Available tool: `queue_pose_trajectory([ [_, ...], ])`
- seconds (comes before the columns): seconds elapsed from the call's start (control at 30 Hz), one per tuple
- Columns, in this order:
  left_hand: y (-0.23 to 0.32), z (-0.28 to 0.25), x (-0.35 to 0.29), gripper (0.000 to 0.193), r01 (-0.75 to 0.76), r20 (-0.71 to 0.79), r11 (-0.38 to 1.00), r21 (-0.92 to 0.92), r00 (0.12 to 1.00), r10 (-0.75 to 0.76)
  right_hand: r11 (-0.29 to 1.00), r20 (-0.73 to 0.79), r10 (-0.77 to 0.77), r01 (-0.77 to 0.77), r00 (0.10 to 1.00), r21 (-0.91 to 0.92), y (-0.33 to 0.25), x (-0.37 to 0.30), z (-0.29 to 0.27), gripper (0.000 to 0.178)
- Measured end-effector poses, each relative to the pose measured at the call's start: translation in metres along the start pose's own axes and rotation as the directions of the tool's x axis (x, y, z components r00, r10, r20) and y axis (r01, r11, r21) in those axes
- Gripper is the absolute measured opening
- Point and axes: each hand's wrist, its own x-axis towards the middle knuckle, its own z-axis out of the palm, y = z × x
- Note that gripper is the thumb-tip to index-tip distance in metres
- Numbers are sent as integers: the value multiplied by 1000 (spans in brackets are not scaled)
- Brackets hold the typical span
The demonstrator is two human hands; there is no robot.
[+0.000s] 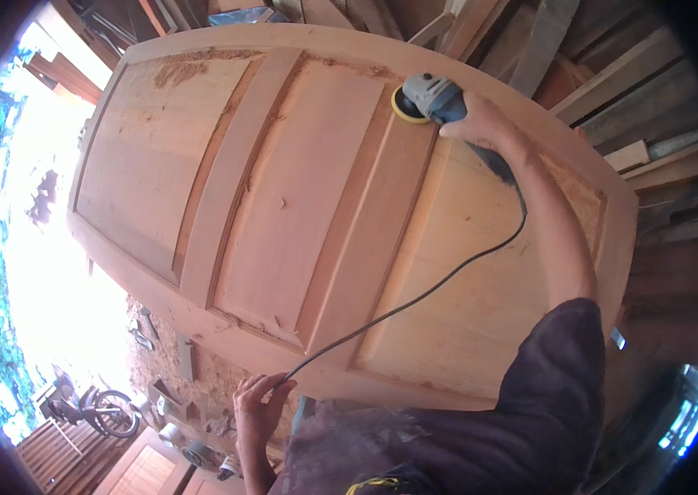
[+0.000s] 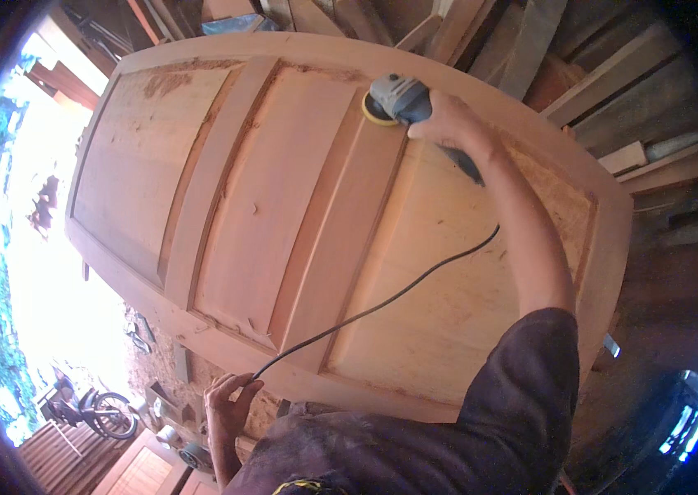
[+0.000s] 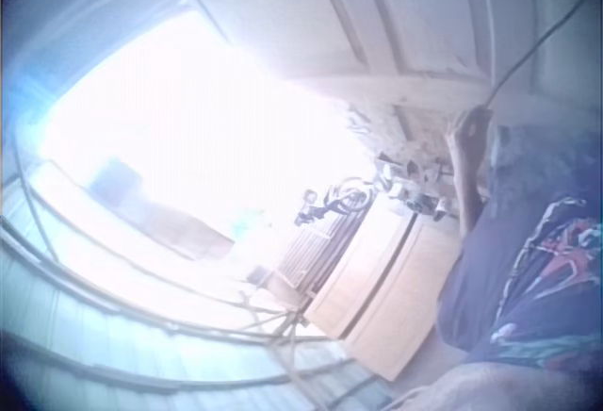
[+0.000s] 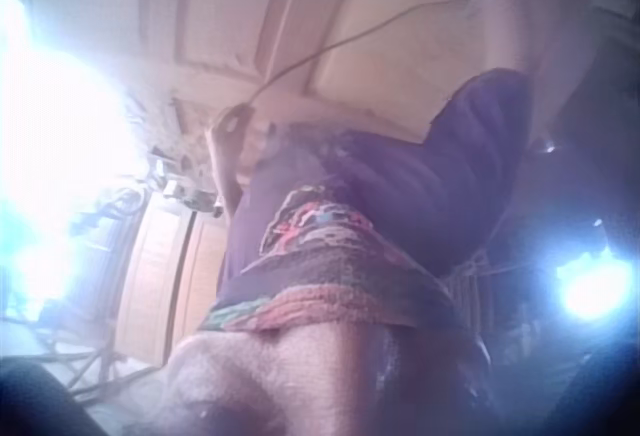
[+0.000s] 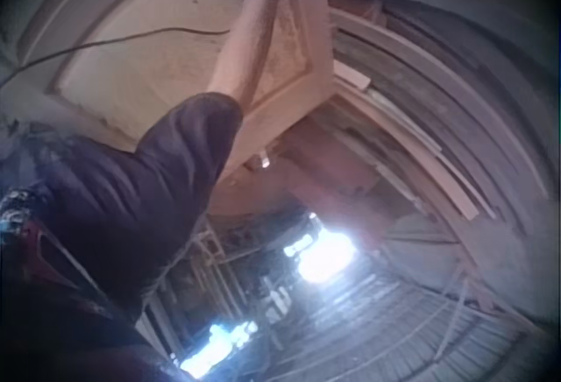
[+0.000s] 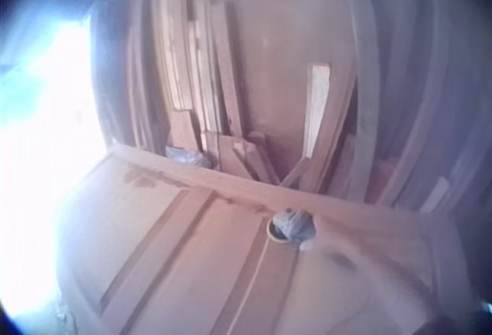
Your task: The person uses an orbital sander to smooth the surface of a large wooden door panel. They move the sander across the flat areas and along the raised edges, holding the power cord with the other hand to keep it clear of the work area.
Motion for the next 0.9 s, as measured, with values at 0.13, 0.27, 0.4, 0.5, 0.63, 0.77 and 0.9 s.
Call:
queue_pose_trajectory([
  [0.13,7,7,10,21,23,26,1000,12,999,-23,999,81,44,-46,996,23,-1,27,-22,65],
  [0.27,11,17,12,18,31,24,999,-11,999,-30,999,37,15,-17,999,43,29,60,-21,66],
  [0.4,13,17,12,22,-7,47,1000,14,999,6,998,25,52,-53,998,46,52,88,-23,70],
  [0.5,20,17,2,21,8,40,1000,26,999,-9,996,26,92,-92,995,4,34,85,-34,71],
  [0.63,9,8,-32,16,61,-101,998,4,993,-60,983,-257,-75,115,963,142,33,47,-11,66],
  [0.77,-36,-14,-86,15,231,-152,973,27,963,-224,933,41,52,-63,998,354,-26,-67,5,62],
  [0.9,-54,-28,-107,21,139,-209,985,103,971,-116,942,136,-6,-40,991,334,-68,-199,41,59],
])
